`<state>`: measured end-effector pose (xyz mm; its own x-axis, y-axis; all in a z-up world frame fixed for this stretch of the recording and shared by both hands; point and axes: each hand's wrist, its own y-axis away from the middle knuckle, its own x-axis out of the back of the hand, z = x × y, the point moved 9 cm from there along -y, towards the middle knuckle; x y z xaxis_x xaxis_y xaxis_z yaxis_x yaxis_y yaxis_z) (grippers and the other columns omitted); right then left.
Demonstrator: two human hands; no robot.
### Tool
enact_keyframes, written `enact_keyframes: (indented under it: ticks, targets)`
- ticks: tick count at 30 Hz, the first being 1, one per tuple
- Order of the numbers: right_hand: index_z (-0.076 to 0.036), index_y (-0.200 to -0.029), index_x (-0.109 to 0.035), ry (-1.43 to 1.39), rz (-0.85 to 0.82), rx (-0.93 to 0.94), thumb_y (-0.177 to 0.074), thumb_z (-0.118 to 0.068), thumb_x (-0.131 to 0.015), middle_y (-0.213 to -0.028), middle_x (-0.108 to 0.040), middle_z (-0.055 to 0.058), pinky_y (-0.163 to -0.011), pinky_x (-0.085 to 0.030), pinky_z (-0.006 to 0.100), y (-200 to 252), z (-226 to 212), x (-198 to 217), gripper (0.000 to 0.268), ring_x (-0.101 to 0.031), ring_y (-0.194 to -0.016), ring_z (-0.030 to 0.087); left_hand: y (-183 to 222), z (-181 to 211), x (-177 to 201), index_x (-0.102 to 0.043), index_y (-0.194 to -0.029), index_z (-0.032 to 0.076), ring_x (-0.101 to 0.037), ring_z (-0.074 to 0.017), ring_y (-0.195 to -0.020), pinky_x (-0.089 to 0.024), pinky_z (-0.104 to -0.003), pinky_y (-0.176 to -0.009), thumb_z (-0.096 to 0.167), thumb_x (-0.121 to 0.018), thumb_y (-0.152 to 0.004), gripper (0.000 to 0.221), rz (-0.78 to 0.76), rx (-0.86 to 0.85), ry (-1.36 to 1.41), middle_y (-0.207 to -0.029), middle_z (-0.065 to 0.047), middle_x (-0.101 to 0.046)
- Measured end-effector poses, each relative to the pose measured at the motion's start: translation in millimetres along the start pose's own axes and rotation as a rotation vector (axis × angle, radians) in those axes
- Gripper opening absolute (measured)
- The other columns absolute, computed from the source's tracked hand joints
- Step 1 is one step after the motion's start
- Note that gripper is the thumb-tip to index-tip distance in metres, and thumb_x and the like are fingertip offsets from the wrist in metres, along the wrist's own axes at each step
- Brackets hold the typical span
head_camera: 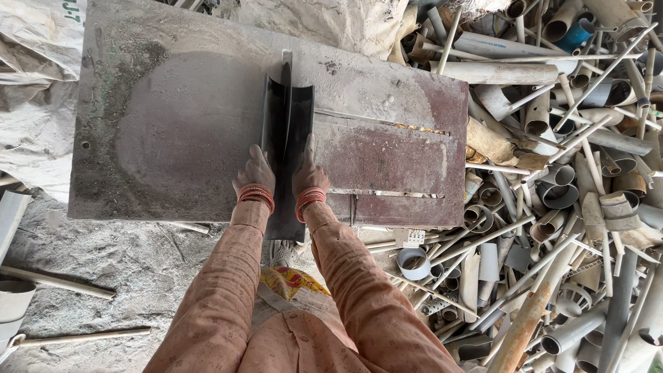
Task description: The person positions a black plastic pipe onto a table saw and pushes it through the rotating blade to cut it lengthwise into two semi-circular halves.
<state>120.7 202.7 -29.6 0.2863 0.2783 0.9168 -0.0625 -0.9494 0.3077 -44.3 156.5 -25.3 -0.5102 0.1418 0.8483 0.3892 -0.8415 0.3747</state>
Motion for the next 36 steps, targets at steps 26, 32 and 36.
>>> enact_keyframes:
  ticks: [26, 32, 36]
  targets:
    - [-0.033, -0.164, -0.014, 0.018, 0.064, 0.032, -0.108, -0.036, -0.034, -0.074, -0.073, 0.018, -0.065, -0.060, 0.053, -14.0, -13.2, 16.7, 0.059, -0.074, -0.071, 0.040, -19.9, 8.8, 7.5, -0.041, -0.106, 0.013, -0.077, -0.0329, -0.076, -0.066, -0.044, -0.059, 0.036, -0.033, -0.112, 0.025, 0.051, -0.011, 0.032, -0.088, -0.010, -0.074]
    - [-0.032, -0.163, -0.013, 0.001, 0.047, 0.018, -0.109, -0.037, -0.034, -0.075, -0.074, 0.018, -0.067, -0.060, 0.053, -20.0, -15.7, 17.6, 0.058, -0.074, -0.072, 0.040, -24.1, 10.0, 8.1, -0.041, -0.109, 0.013, -0.077, -0.0319, -0.079, -0.066, -0.041, -0.060, 0.036, -0.030, -0.113, 0.026, 0.016, -0.011, 0.060, -0.091, -0.010, -0.074]
    - [-0.032, -0.164, -0.014, -0.001, 0.041, 0.015, -0.106, -0.034, -0.035, -0.077, -0.074, 0.019, -0.069, -0.060, 0.054, -21.3, -17.8, 18.8, 0.062, -0.074, -0.073, 0.042, -26.0, 9.8, 10.5, -0.042, -0.108, 0.012, -0.077, -0.0347, -0.081, -0.066, -0.044, -0.061, 0.036, -0.031, -0.113, 0.026, 0.029, -0.004, 0.076, -0.094, -0.010, -0.074]
